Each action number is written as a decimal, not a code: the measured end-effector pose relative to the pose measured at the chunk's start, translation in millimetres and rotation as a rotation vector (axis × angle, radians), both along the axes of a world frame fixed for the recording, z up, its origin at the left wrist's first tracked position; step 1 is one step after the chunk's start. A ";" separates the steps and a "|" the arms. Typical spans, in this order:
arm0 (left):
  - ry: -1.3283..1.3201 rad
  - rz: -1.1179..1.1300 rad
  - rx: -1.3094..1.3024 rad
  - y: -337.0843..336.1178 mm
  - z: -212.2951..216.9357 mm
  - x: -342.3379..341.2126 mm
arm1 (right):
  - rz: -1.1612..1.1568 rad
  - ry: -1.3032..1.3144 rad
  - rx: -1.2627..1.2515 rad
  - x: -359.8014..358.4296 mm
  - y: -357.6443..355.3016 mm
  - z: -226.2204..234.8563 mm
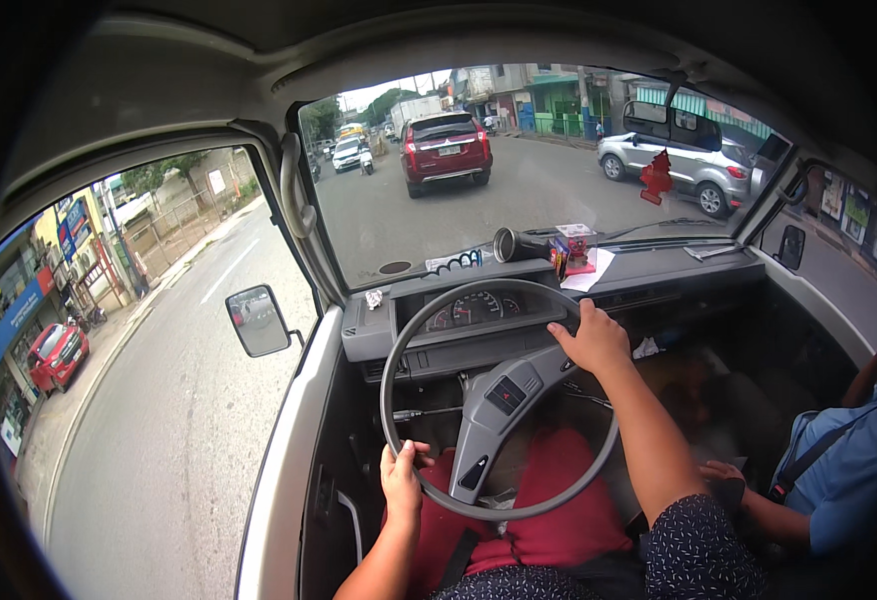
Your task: The person drives a van along a two-lane road, steering with both hands and occasionally glancing at the passenger. The vehicle follows traffic, passes other cars and motorcycles, and navigates through intersections and commercial areas.
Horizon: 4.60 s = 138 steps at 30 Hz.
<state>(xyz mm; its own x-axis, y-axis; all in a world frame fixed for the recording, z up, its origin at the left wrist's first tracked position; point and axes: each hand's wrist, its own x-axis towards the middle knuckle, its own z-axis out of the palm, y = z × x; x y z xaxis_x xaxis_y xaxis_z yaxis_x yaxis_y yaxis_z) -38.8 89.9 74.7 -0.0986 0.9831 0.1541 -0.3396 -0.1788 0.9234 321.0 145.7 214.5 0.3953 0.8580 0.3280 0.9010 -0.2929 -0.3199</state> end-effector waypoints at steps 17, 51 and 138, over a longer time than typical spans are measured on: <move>0.026 -0.020 -0.010 20.2 -1.1 -6.1 | -0.015 0.075 0.007 1.0 -17.3 -13.9; 0.062 -0.084 -0.013 30.0 6.6 -14.0 | -0.045 0.071 0.068 1.6 -27.4 -22.4; 0.283 -0.259 -0.088 14.9 -17.2 -25.4 | 0.003 0.419 0.194 12.6 -78.5 -63.3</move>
<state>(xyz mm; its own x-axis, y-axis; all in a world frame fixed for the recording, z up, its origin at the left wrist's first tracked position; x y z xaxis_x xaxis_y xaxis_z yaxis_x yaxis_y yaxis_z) -64.3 104.8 57.5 0.1891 0.9805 0.0532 -0.0927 -0.0361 0.9950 333.6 67.2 151.3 0.5257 0.7978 0.2954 0.6833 -0.1891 -0.7053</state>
